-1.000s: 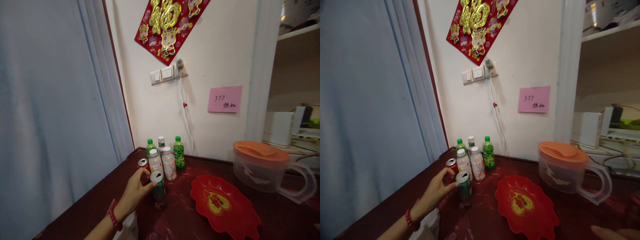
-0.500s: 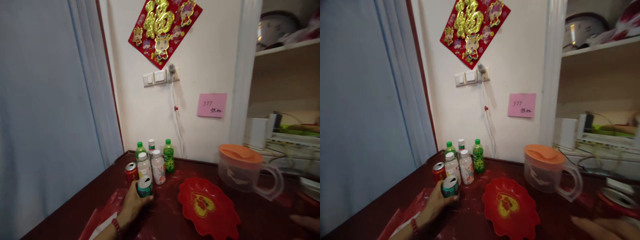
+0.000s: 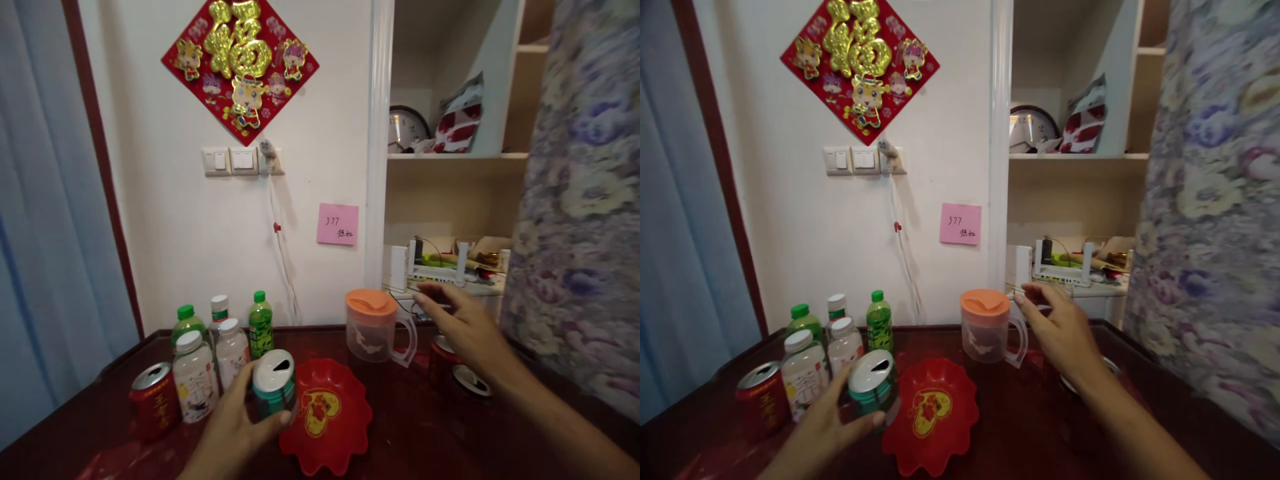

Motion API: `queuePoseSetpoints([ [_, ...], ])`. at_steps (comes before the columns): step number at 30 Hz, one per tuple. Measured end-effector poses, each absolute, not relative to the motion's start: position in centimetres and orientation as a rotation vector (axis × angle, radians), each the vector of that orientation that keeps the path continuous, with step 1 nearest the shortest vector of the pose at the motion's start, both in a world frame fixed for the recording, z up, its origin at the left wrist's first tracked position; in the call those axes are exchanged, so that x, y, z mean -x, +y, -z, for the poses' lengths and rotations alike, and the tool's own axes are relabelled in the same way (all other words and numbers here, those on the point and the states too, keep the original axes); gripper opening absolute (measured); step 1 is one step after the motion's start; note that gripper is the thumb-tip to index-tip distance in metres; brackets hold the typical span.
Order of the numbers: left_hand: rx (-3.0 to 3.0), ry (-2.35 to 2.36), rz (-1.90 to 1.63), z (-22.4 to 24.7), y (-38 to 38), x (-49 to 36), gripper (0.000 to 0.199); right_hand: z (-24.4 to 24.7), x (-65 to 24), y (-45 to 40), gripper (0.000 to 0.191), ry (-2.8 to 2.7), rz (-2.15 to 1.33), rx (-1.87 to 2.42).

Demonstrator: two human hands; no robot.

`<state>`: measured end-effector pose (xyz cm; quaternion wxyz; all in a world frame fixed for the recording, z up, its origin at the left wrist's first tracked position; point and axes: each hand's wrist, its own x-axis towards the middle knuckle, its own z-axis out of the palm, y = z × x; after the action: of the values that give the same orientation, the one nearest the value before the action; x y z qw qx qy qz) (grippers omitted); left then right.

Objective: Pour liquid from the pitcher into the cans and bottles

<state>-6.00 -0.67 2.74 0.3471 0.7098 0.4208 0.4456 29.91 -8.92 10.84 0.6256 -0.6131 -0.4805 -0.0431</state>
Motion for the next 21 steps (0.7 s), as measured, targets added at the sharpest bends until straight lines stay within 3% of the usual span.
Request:
queuePoseSetpoints([
  [5,-1.930,0.966,-1.031,-2.0,0.1,0.8,0.061,-6.8,-30.6,-3.4,0.065,-0.928,0.033,1.369],
  [12,-1.979,0.996,-0.945,2.7,2.2,0.5,0.071,-0.6,-30.5,-1.9,0.063,-0.681,-0.245,1.238],
  [21,-2.105,1.222,-0.776,3.9,1.7,0.7,0.065,2.7,-28.0,-1.8,0.069,-0.530,-0.426,1.013],
])
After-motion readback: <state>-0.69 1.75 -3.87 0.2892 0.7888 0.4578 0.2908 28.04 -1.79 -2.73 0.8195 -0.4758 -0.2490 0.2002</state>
